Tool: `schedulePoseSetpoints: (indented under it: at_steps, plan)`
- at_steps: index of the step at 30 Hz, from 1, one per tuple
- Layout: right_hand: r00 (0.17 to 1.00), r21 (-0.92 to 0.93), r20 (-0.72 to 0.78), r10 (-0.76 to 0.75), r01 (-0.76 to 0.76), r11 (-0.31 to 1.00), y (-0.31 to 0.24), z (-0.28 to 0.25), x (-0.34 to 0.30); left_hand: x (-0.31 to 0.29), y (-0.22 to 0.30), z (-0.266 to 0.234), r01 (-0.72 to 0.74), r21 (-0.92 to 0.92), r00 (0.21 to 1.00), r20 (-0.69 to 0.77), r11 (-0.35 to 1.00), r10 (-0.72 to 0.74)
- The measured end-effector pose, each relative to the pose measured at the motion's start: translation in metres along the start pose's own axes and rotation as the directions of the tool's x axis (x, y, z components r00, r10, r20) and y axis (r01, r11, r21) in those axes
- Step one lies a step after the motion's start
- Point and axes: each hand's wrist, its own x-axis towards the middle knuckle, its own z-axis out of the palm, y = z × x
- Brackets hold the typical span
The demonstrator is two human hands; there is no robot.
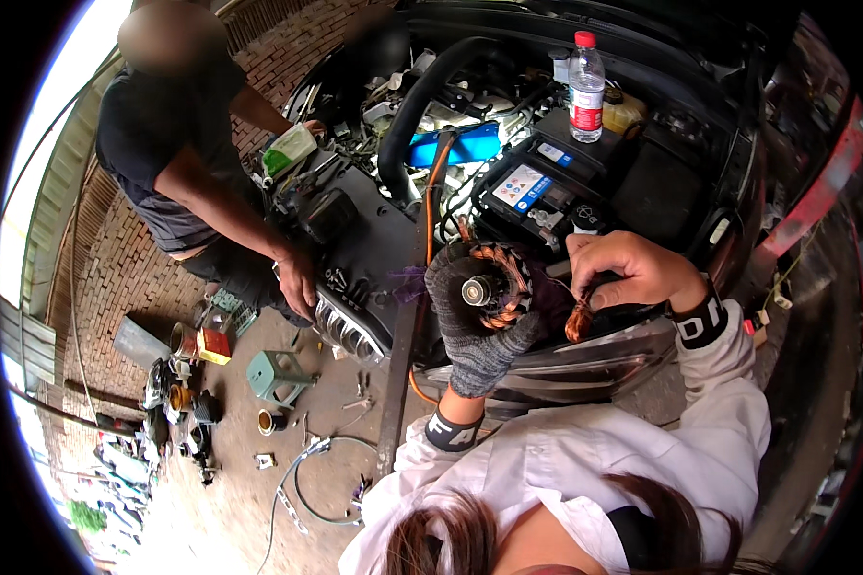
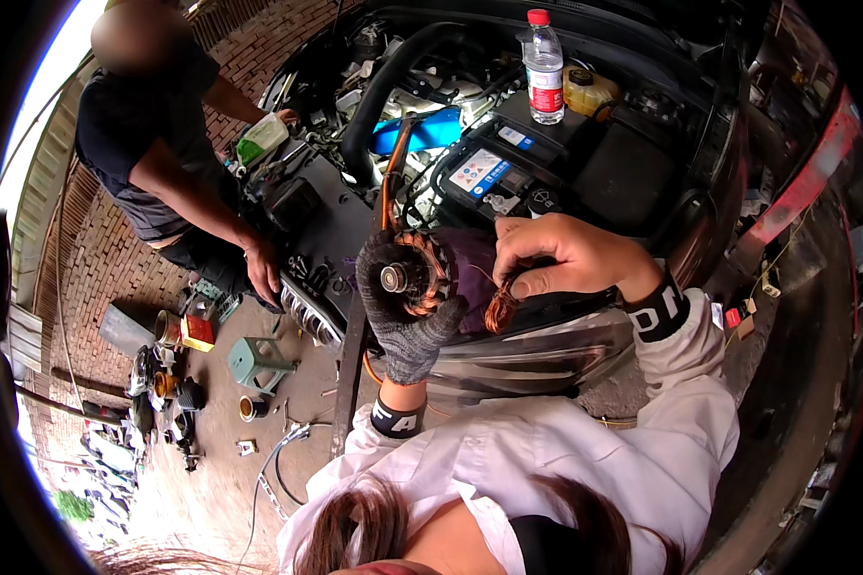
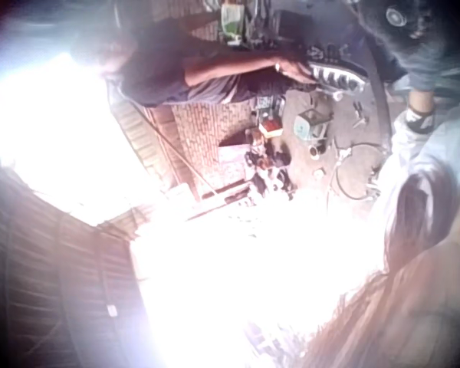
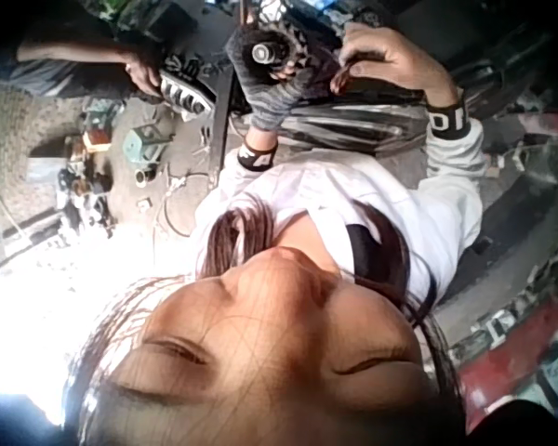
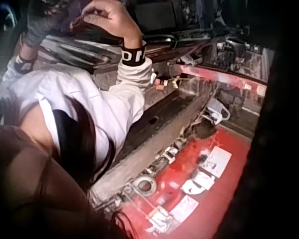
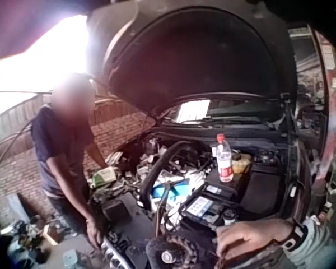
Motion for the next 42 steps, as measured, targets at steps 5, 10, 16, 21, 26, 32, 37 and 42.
schedulePoseSetpoints:
  at_steps: [5,10,16,21,26,32,37,42]
  plan:
    - [0.935,0.634,-0.354,0.019,0.225,0.740,0.019,0.019,0.000,-0.001,0.001,0.001,-0.026,-0.027,0.993,0.114,0.999,0.029]
    - [0.785,0.726,-0.554,0.276,0.294,0.622,0.005,0.033,0.023,-0.002,0.007,-0.001,0.136,-0.044,0.967,0.222,0.990,-0.123]
    - [0.761,0.606,-0.590,0.268,0.198,0.771,0.012,0.021,0.036,0.006,0.002,-0.004,-0.204,0.376,0.932,0.358,0.904,0.062]
    - [0.677,0.503,-0.717,0.168,0.335,0.797,-0.006,0.027,0.034,0.011,-0.009,0.002,-0.100,0.309,0.973,0.230,0.946,0.028]
    - [0.397,0.149,-0.917,0.043,0.241,0.959,0.012,0.028,0.030,0.008,-0.020,0.005,-0.058,0.338,0.997,0.059,0.939,0.041]
    - [0.597,-0.815,-0.579,-0.556,-0.440,0.377,0.005,0.016,0.030,0.008,-0.011,0.010,-0.162,0.593,0.986,0.075,0.789,0.145]
    - [0.860,-0.904,-0.414,-0.299,-0.348,0.249,-0.008,0.010,0.014,0.018,-0.006,-0.006,-0.191,0.609,0.980,0.070,0.770,0.188]
    - [0.977,-0.872,-0.169,-0.127,-0.089,0.482,-0.008,0.000,0.006,0.027,-0.009,-0.014,-0.227,0.594,0.971,0.080,0.772,0.224]
